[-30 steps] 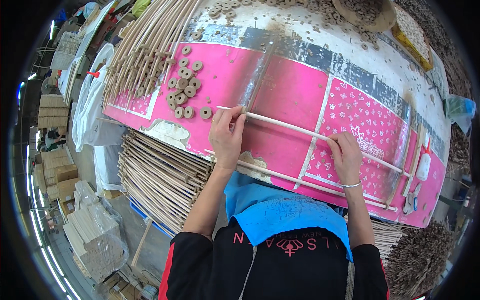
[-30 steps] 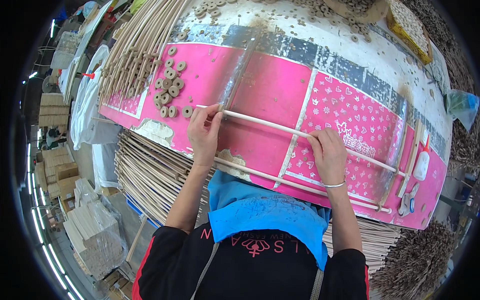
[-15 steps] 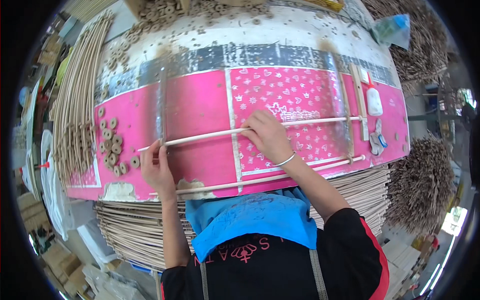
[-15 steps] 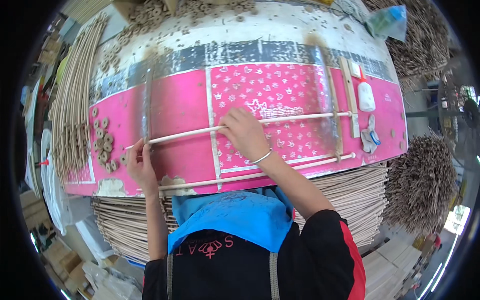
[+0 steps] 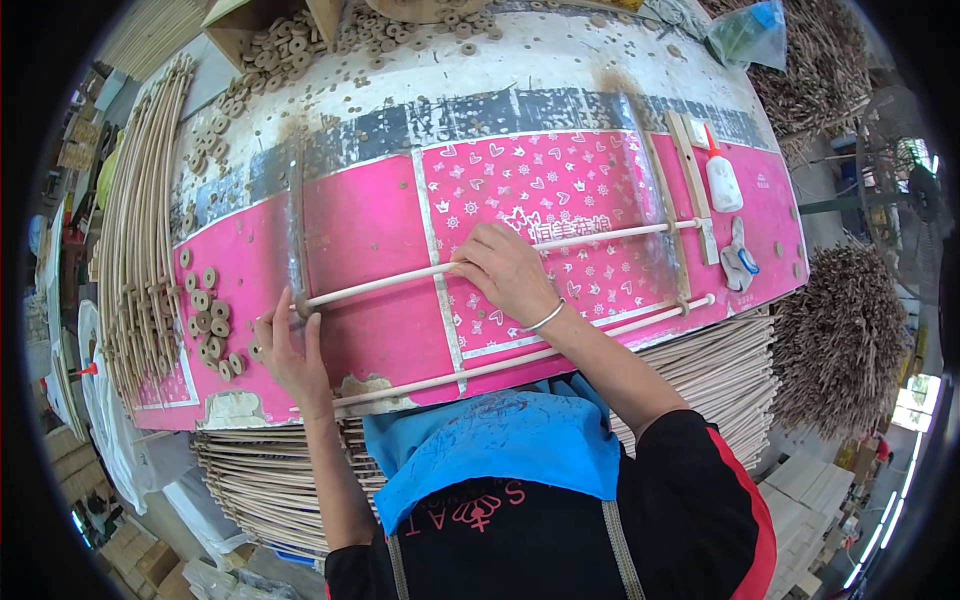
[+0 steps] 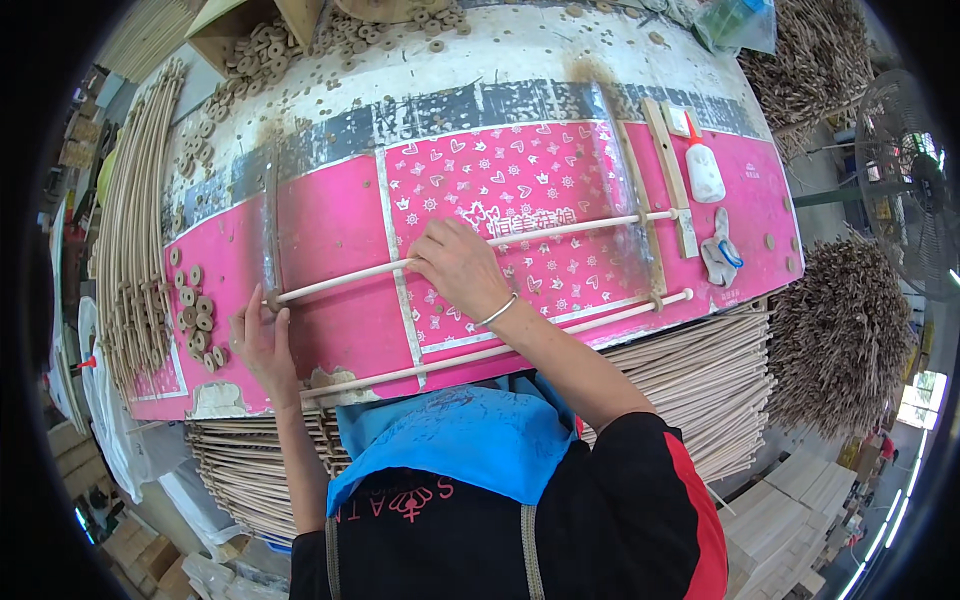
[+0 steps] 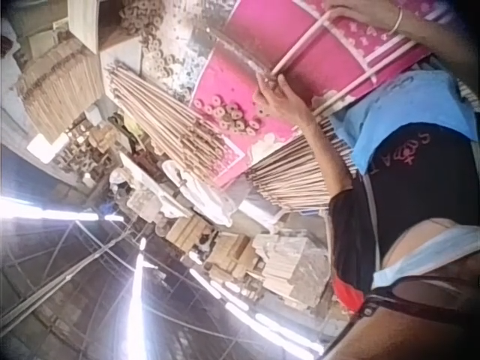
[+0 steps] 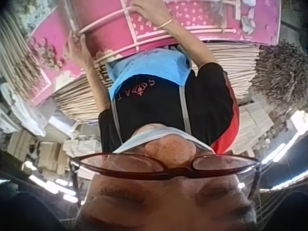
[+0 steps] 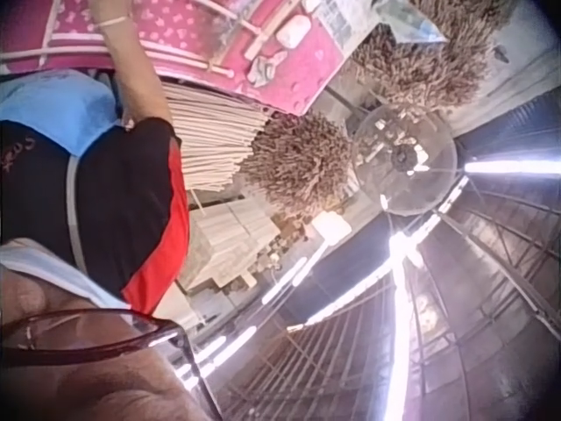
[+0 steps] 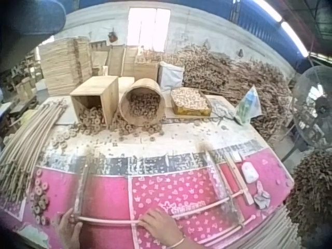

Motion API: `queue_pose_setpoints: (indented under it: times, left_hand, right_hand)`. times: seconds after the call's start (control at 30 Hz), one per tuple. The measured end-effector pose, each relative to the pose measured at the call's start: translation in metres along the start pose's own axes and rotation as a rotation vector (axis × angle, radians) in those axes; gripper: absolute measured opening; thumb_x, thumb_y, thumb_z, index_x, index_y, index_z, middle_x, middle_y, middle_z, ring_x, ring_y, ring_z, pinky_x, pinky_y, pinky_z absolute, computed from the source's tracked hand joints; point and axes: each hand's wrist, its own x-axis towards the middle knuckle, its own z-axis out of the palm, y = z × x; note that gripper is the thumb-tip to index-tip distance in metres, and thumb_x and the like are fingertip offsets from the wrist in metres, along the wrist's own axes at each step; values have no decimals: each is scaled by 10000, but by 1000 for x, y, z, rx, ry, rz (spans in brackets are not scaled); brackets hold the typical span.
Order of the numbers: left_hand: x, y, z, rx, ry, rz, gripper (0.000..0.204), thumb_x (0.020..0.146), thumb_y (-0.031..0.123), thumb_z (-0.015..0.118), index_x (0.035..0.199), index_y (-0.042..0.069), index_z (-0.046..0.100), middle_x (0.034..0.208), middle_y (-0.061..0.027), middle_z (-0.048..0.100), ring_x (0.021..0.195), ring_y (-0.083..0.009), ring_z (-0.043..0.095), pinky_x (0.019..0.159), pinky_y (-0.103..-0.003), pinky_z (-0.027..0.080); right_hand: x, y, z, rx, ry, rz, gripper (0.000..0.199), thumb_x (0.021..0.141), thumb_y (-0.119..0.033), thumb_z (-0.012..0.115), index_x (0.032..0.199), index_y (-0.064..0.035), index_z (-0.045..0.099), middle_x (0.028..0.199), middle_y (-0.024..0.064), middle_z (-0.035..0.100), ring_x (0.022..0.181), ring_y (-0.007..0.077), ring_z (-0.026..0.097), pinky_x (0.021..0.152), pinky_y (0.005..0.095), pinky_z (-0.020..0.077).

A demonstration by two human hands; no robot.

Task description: Assembling wooden frame structures by applying glue to wooden sticks and attaching circular connectors.

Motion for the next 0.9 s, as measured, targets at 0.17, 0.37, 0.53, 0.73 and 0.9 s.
queue_pose_setpoints:
  times: [0.17,0.37,0.53,0.73,0.9]
  left_hand:
    - [14,-14,-15,318,-66,244,481,854,152,822,1329,164,742,1200,-59,641,1112,-276,608,999,-422,410]
    - [16,-23,-24,334,-66,227,426,882,156,797,1305,157,748,1210,-67,648,1129,-275,614,970,-421,418]
    - [17,-26,-18,195,-104,173,450,828,124,818,1272,127,744,1156,-113,643,1108,-304,610,972,-442,446]
    - [14,-25,-16,295,-52,219,454,816,173,837,1263,180,755,1149,-37,641,1088,-257,600,923,-428,423]
    - [15,-23,-14,290,-33,243,447,815,183,841,1255,203,760,1151,-12,627,1085,-237,598,931,-430,390]
  right_hand:
    - [2,4,3,71,-8,23,158,904,-225,747,883,-72,713,892,65,588,884,255,594,801,398,515]
    - [5,4,7,111,-13,7,165,916,-229,737,881,-70,708,878,70,585,895,269,598,808,414,516]
    - [2,10,-2,88,-68,26,161,940,-193,732,943,-34,713,856,112,588,835,307,598,740,426,485]
    - [9,-1,-10,141,-99,72,163,887,-169,794,926,-35,709,837,92,603,797,277,608,708,407,487]
    - [11,-2,-6,108,-73,83,165,887,-175,796,928,-38,713,840,91,600,801,275,605,717,405,483]
